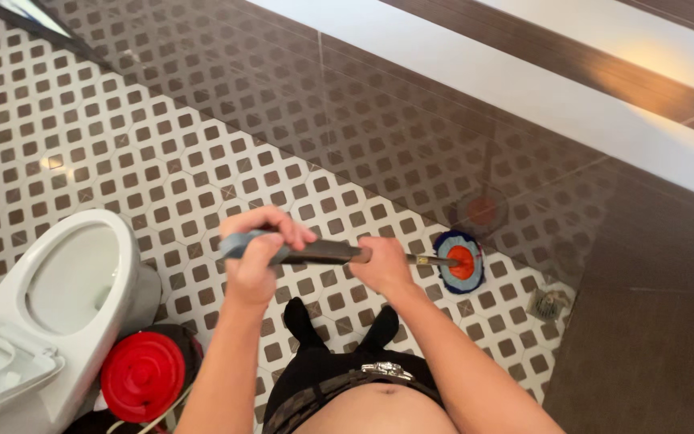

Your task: The person mops a tiled bathroom floor by hand using a rotating mop head and a handle, moving the mop around a corner and near a toilet.

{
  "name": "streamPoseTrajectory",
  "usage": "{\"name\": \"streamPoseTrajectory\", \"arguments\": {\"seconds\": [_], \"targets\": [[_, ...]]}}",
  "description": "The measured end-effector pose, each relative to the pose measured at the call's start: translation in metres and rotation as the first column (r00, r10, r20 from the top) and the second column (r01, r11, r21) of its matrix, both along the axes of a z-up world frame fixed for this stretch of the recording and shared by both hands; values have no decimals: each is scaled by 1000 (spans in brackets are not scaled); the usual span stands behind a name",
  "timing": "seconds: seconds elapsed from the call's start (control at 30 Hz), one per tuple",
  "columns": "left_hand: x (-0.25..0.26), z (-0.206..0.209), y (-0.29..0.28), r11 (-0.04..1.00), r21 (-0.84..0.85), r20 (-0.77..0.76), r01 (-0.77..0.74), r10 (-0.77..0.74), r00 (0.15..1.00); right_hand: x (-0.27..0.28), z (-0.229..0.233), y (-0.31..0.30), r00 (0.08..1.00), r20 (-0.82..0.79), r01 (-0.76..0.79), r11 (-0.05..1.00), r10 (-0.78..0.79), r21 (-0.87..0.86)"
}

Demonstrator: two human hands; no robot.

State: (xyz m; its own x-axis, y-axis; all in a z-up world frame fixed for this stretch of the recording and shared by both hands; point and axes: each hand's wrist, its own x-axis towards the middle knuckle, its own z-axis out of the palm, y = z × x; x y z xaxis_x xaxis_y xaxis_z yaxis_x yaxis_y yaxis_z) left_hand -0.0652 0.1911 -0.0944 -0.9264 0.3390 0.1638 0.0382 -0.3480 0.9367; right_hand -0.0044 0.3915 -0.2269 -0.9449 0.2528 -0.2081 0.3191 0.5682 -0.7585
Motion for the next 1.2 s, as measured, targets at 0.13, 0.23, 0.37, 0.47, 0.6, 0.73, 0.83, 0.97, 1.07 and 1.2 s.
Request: {"name": "streamPoseTrajectory", "arguments": {"seconds": [0.13, 0.23, 0.37, 0.47, 0.6, 0.73, 0.83, 0.97, 1.07, 1.2], "targets": [[-2, -14, 47, 992, 46, 21, 120, -121, 992, 19, -7, 29, 984, 30, 172, 983, -174, 56], [-2, -23, 70, 983, 79, 15, 168, -169, 985, 28, -9, 44, 962, 12, 271, 956, -274, 110], [12, -41, 90, 976, 71, 58, 204, -208, 976, 43, -24, 60, 943, 45, 316, 928, -331, 199], [28, -60, 98, 975, 82, 82, 206, -212, 974, 61, -40, 75, 953, 37, 271, 900, -301, 341], [40, -85, 103, 979, 39, 148, 199, -203, 968, 75, -62, 86, 941, 142, 241, 905, -306, 350], [46, -96, 94, 978, 15, 196, 208, -207, 959, 81, -72, 82, 917, 232, 241, 914, -325, 326], [42, -96, 83, 979, 5, 220, 205, -201, 954, 77, -76, 73, 869, 329, 282, 916, -369, 284], [52, -91, 70, 980, 2, 269, 201, -194, 943, 84, -94, 55, 867, 205, 398, 879, -454, 261], [59, -84, 59, 980, -38, 253, 193, -178, 951, 89, -112, 46, 879, 87, 440, 869, -468, 228], [51, -64, 46, 988, -27, 284, 154, -140, 949, 79, -115, 31, 896, -84, 443, 873, -435, 202]]}}
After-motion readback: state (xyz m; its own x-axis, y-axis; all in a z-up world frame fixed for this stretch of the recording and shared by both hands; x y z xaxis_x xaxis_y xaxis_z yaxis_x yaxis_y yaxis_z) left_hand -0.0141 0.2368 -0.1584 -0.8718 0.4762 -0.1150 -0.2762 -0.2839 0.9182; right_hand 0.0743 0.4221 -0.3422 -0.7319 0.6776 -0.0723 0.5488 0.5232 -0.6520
